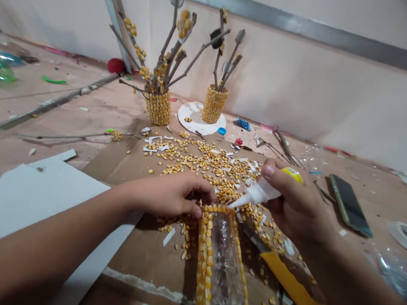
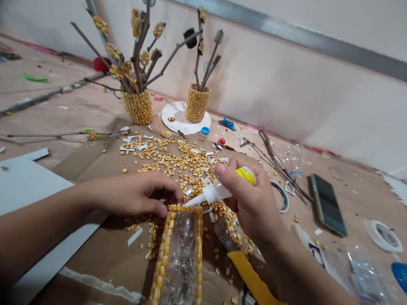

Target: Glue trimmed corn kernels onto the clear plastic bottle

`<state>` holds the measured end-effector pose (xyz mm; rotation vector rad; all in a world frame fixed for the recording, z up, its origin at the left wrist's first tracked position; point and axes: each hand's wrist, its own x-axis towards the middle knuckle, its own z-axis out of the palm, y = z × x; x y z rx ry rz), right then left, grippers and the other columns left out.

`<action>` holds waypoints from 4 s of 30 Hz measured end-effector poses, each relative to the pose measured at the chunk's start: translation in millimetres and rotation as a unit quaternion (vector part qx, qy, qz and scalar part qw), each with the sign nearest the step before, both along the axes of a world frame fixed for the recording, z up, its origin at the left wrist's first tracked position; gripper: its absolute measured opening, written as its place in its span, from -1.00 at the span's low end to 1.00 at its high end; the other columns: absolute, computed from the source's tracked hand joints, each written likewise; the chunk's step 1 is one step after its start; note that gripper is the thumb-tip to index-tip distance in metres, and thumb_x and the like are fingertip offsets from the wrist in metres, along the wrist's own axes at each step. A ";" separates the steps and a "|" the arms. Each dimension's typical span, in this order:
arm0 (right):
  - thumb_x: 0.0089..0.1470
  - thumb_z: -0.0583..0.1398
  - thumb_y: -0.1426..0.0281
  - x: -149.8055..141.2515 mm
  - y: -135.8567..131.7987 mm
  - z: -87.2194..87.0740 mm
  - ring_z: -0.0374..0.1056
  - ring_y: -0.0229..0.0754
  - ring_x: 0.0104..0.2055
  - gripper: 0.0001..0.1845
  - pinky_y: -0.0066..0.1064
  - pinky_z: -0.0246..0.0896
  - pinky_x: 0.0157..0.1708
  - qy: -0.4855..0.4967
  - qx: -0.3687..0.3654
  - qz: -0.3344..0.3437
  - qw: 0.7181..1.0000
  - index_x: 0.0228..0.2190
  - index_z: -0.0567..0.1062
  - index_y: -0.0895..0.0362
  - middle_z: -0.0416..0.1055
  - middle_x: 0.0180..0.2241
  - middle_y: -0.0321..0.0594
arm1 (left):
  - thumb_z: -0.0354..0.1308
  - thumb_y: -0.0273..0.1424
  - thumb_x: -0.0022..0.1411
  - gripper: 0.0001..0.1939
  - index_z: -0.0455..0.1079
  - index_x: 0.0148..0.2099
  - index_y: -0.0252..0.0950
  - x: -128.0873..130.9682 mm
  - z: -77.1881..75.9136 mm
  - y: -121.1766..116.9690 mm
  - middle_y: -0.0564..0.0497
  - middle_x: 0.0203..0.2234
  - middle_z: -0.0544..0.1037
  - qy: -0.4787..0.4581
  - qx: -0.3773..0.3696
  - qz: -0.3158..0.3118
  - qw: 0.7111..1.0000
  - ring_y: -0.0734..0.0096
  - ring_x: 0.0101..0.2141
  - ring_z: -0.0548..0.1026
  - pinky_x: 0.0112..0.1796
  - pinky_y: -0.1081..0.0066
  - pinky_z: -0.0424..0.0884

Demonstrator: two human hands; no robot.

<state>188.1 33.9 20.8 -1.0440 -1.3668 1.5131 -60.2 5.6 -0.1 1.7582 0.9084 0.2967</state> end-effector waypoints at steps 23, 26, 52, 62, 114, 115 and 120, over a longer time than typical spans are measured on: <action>0.20 0.34 0.28 1.3 -28.0 5.1 -0.04 -0.48 -0.73 -0.67 -0.60 -0.22 -0.78 -0.220 0.376 -0.011 0.900 -0.52 0.40 0.09 0.19 -0.69 -0.52 | 0.29 -0.55 0.22 -0.80 0.52 -0.08 -0.30 3.1 -1.6 0.3 0.12 -0.37 0.54 -0.008 0.007 -0.009 1.000 0.44 -0.32 0.45 -0.22 0.43 0.33; 0.19 0.33 0.31 0.3 -30.0 4.2 -0.05 -0.49 -0.73 -0.72 -0.58 -0.24 -0.78 -0.225 0.410 -0.021 0.884 -0.50 0.43 0.09 0.22 -0.67 -0.51 | 0.29 -0.55 0.22 -0.80 0.52 -0.08 -0.30 3.3 -0.1 0.7 0.11 -0.37 0.55 0.002 0.015 -0.011 1.000 0.43 -0.32 0.45 -0.21 0.43 0.33; 0.15 0.37 0.36 2.1 -30.4 7.0 -0.01 -0.42 -0.72 -0.81 -0.47 -0.20 -0.75 -0.249 0.446 0.006 0.860 -0.44 0.48 0.06 0.28 -0.63 -0.46 | 0.28 -0.55 0.22 -0.83 0.52 -0.12 -0.29 4.2 -0.7 1.2 0.12 -0.43 0.54 0.003 0.021 -0.023 1.000 0.42 -0.35 0.45 -0.24 0.41 0.32; 0.15 0.38 0.33 2.0 -30.0 8.7 0.04 -0.40 -0.72 -0.81 -0.46 -0.22 -0.76 -0.250 0.448 0.009 0.858 -0.42 0.48 0.05 0.32 -0.63 -0.45 | 0.28 -0.55 0.22 -0.82 0.53 -0.11 -0.30 4.0 0.1 1.1 0.12 -0.43 0.54 0.001 0.019 -0.024 1.000 0.43 -0.35 0.45 -0.24 0.41 0.32; 0.14 0.37 0.37 6.4 -24.5 25.4 0.16 -0.37 -0.71 -0.77 -0.43 -0.05 -0.73 -0.278 0.518 0.064 0.806 -0.45 0.43 0.05 0.34 -0.66 -0.43 | 0.25 -0.52 0.22 -0.84 0.55 -0.13 -0.28 3.7 5.7 1.6 0.08 -0.33 0.60 0.024 0.013 -0.022 0.999 0.39 -0.28 0.50 -0.22 0.43 0.33; 0.14 0.37 0.38 6.4 -23.6 26.5 0.15 -0.38 -0.71 -0.77 -0.44 -0.06 -0.72 -0.280 0.526 0.067 0.800 -0.46 0.42 0.05 0.33 -0.67 -0.44 | 0.25 -0.52 0.22 -0.85 0.55 -0.14 -0.28 3.6 5.8 1.5 0.08 -0.34 0.59 0.025 0.016 -0.020 0.999 0.39 -0.29 0.49 -0.23 0.43 0.33; 0.11 0.40 0.39 7.1 -18.5 28.2 0.12 -0.44 -0.73 -0.73 -0.49 -0.09 -0.73 -0.276 0.548 0.081 0.786 -0.48 0.42 0.10 0.31 -0.67 -0.46 | 0.27 -0.54 0.20 -0.85 0.55 -0.17 -0.28 3.2 5.9 1.1 0.08 -0.34 0.58 0.036 0.033 -0.015 0.999 0.39 -0.28 0.49 -0.23 0.43 0.32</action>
